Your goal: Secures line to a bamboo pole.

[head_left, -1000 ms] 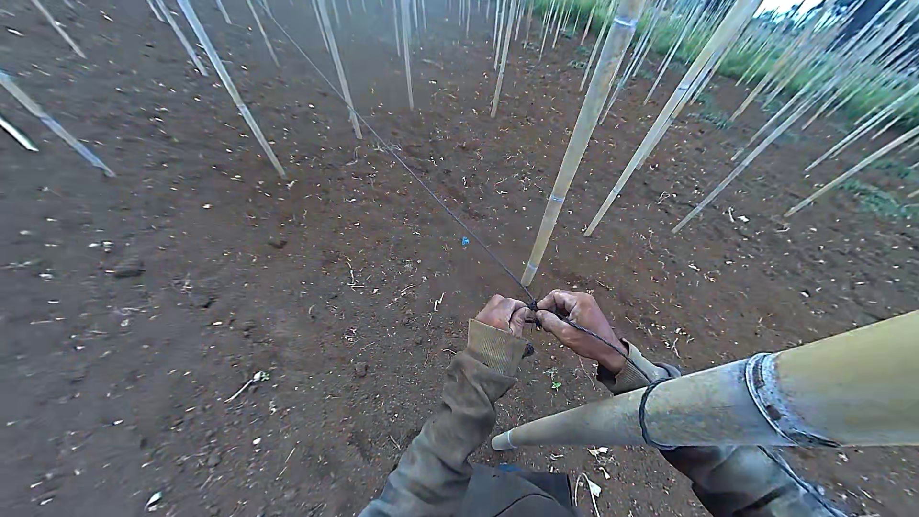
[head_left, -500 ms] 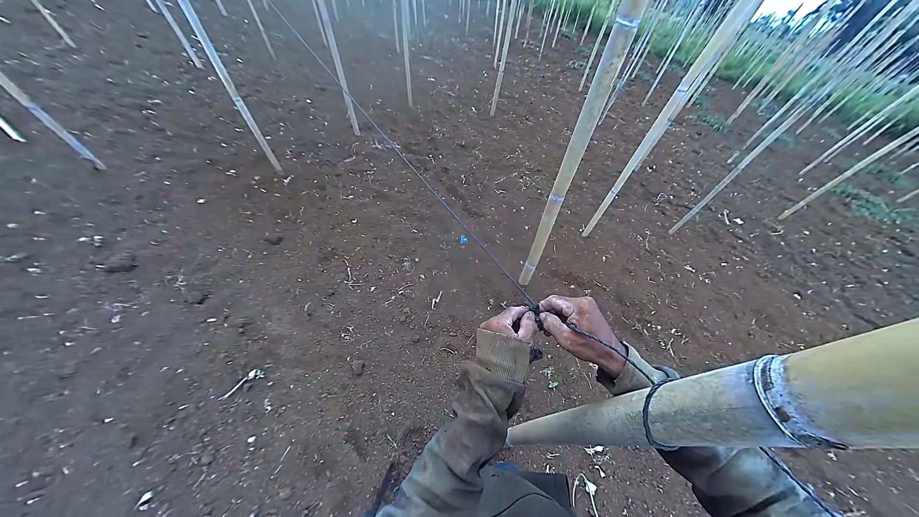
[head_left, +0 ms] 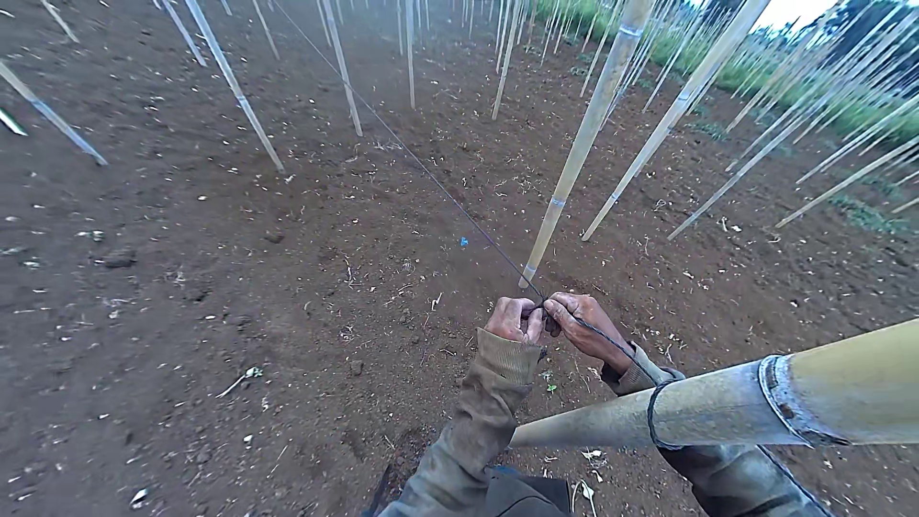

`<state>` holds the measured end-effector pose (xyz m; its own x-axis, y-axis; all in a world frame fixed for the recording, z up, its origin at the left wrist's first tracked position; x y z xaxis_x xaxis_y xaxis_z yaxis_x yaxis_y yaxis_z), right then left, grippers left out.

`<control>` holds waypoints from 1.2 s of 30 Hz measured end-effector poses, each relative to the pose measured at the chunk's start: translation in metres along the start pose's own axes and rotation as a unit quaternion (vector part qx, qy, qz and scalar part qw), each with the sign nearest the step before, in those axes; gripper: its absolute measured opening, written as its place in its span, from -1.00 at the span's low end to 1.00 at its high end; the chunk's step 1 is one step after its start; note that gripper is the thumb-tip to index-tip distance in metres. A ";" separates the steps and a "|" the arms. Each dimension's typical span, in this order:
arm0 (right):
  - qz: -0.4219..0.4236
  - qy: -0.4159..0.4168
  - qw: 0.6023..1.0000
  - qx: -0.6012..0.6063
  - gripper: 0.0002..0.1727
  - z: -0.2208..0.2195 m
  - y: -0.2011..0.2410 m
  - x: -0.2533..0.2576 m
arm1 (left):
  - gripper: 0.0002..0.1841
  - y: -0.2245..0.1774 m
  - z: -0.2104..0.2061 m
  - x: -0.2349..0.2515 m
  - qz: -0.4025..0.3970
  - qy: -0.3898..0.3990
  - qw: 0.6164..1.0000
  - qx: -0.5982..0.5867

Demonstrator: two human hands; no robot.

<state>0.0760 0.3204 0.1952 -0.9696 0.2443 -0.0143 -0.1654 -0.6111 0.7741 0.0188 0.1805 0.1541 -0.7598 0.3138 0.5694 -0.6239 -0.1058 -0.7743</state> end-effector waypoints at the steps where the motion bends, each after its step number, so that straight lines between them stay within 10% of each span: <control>1: -0.006 0.014 0.999 0.037 -0.61 0.000 0.000 -0.001 | -0.77 0.000 0.002 0.001 0.005 0.016 1.000 -0.003; 6: 0.007 0.024 0.992 0.125 -0.70 -0.002 -0.002 -0.006 | -0.75 -0.006 0.015 0.005 0.018 0.137 0.990 -0.016; 13: 0.284 -0.079 0.951 -0.095 -0.77 0.009 0.006 -0.005 | -0.78 -0.009 0.025 0.008 -0.027 0.132 0.991 0.018; 30: 0.147 0.000 0.985 0.087 -0.84 0.000 0.010 0.000 | -0.85 0.001 0.017 -0.005 -0.085 -0.012 0.995 -0.048; 36: 0.161 -0.023 0.984 0.079 -0.83 0.000 0.011 0.000 | -0.81 0.003 0.031 0.000 -0.045 0.077 0.992 -0.088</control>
<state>0.0741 0.3139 0.2033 -0.9575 0.0929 0.2732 0.1823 -0.5390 0.8224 0.0107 0.1505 0.1604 -0.6565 0.4570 0.6002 -0.6366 0.0912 -0.7658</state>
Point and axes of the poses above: each hand's wrist, its own x-axis towards the middle knuckle, its own z-axis out of the back of the hand, y = z × x, the point moved 2 cm from there along x, towards the middle knuckle, and after that the axes turned 4 degrees about -z, right-handed, at the moved point
